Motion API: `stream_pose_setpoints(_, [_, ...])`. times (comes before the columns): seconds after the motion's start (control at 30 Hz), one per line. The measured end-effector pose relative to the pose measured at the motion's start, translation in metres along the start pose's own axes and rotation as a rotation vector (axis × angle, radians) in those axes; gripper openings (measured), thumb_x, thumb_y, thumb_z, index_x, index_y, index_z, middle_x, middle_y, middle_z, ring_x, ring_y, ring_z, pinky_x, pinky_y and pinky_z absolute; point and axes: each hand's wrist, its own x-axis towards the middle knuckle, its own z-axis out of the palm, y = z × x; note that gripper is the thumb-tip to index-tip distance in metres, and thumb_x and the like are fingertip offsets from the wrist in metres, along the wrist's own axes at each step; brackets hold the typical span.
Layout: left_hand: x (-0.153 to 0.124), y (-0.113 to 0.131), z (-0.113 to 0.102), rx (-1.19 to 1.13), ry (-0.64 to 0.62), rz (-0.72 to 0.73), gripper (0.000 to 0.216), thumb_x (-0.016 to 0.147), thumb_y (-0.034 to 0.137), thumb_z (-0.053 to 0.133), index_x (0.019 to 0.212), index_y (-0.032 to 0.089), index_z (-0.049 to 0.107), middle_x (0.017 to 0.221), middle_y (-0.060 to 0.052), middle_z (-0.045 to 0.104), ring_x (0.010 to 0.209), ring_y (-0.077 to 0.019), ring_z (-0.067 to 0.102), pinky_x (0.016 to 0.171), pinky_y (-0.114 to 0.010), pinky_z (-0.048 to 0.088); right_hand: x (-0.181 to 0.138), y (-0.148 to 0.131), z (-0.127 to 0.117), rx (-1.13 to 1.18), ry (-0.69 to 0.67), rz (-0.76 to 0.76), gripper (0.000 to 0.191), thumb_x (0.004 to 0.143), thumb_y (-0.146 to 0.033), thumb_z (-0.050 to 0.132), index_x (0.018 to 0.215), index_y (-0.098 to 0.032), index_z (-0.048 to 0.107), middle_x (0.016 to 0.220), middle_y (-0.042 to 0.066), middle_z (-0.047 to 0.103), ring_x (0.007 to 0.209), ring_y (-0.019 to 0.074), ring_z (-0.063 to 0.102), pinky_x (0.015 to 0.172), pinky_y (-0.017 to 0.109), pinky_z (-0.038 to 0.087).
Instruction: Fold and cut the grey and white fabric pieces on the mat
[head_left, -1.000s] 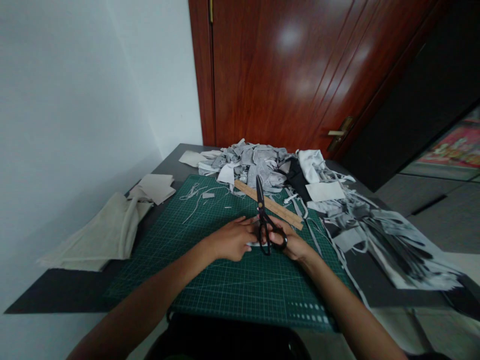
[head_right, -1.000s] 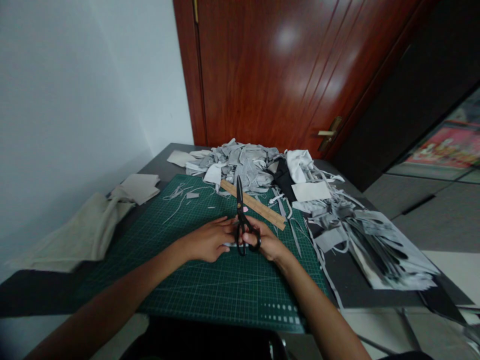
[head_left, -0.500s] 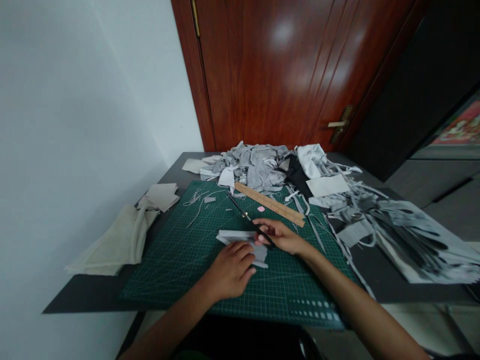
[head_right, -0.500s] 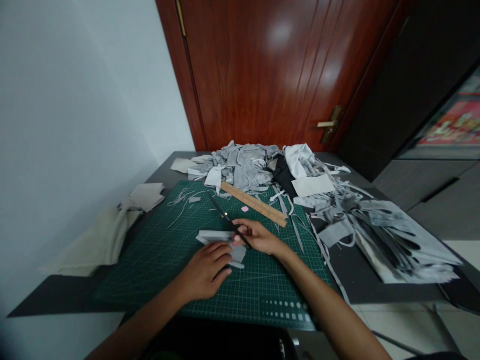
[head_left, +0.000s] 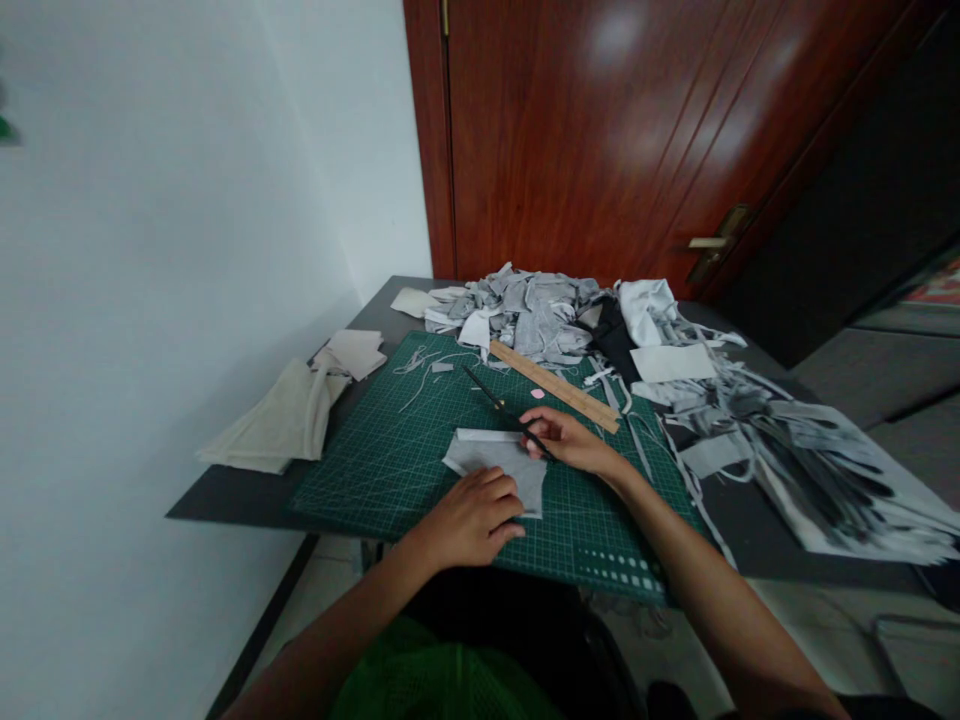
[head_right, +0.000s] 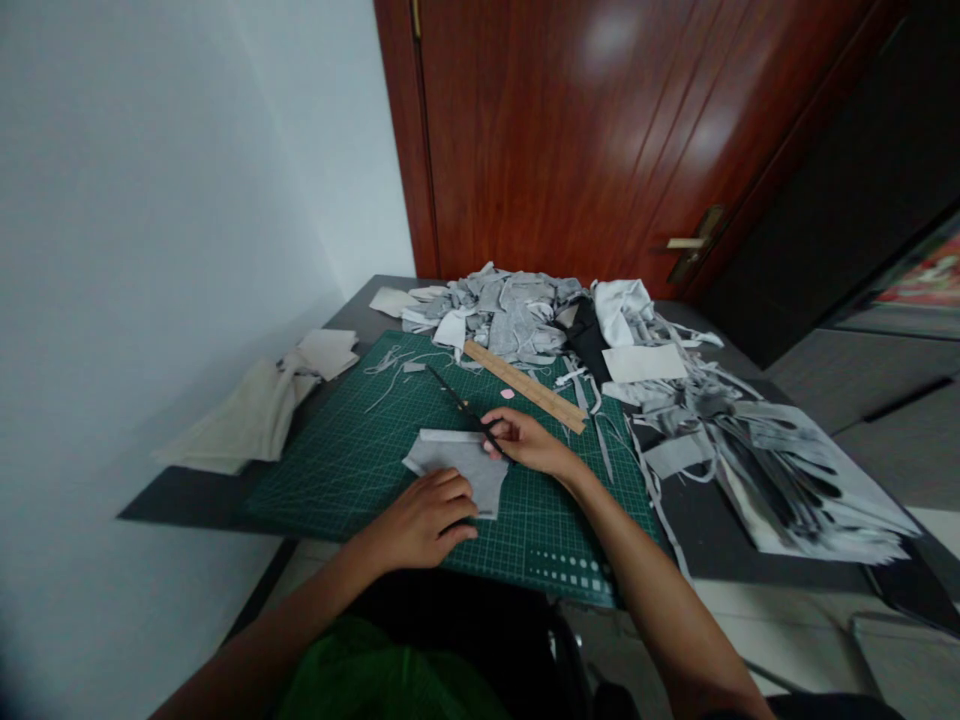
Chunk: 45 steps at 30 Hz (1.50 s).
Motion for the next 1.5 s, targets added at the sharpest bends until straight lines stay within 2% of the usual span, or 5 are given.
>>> stream_pose_setpoints(0.37, [-0.005,0.001,0.003,0.029,0.028,0.044,0.018,0.097,0.033,0.062,0.107,0.022,0.073,0.098,-0.005,0.064,0.103,-0.0242,0.058,0.094,-0.039,0.048,0.005,0.011,0.02,-0.09,0.128,0.002,0.042,0.07,-0.032,0.084,0.102,-0.023,0.058,0.073,-0.006,0.066,0.064,0.0138,0.064,0.058,0.025,0.047])
stream_pose_setpoints(0.6, [-0.01,0.003,0.0,-0.004,0.041,0.142,0.015,0.096,0.024,0.063,0.108,0.023,0.072,0.119,-0.005,0.067,0.119,-0.0236,0.055,0.107,-0.041,0.042,0.008,0.015,0.028,-0.127,0.259,-0.019,0.049,0.065,-0.024,0.085,0.106,-0.021,0.058,0.069,-0.008,0.06,0.06,0.0126,0.057,0.054,0.024,0.043])
stream_pose_setpoints(1.0, [-0.013,0.009,0.003,0.13,0.027,0.157,0.031,0.097,0.018,0.057,0.125,0.024,0.067,0.12,-0.005,0.067,0.115,-0.0249,0.054,0.106,-0.043,0.041,-0.022,-0.001,0.051,-0.004,0.425,-0.136,0.079,0.071,-0.037,0.087,0.137,-0.025,0.047,0.078,-0.006,0.064,0.063,0.0126,0.059,0.059,0.025,0.048])
stream_pose_setpoints(1.23, [-0.015,0.005,0.005,0.104,0.007,0.182,0.025,0.1,0.022,0.054,0.119,0.024,0.07,0.115,-0.006,0.068,0.112,-0.0259,0.056,0.101,-0.045,0.043,-0.125,0.003,0.091,0.511,0.43,-0.039,0.083,0.067,-0.045,0.094,0.139,-0.029,0.055,0.086,-0.003,0.058,0.056,0.0088,0.053,0.046,0.023,0.048])
stream_pose_setpoints(1.5, [-0.013,0.001,0.005,-0.005,0.015,0.206,0.028,0.099,0.018,0.053,0.12,0.023,0.071,0.124,-0.006,0.068,0.122,-0.025,0.055,0.105,-0.044,0.042,-0.257,-0.001,0.147,0.272,0.347,0.228,0.091,0.086,-0.062,0.073,0.158,-0.029,0.029,0.086,0.002,0.064,0.057,0.014,0.062,0.055,0.028,0.049])
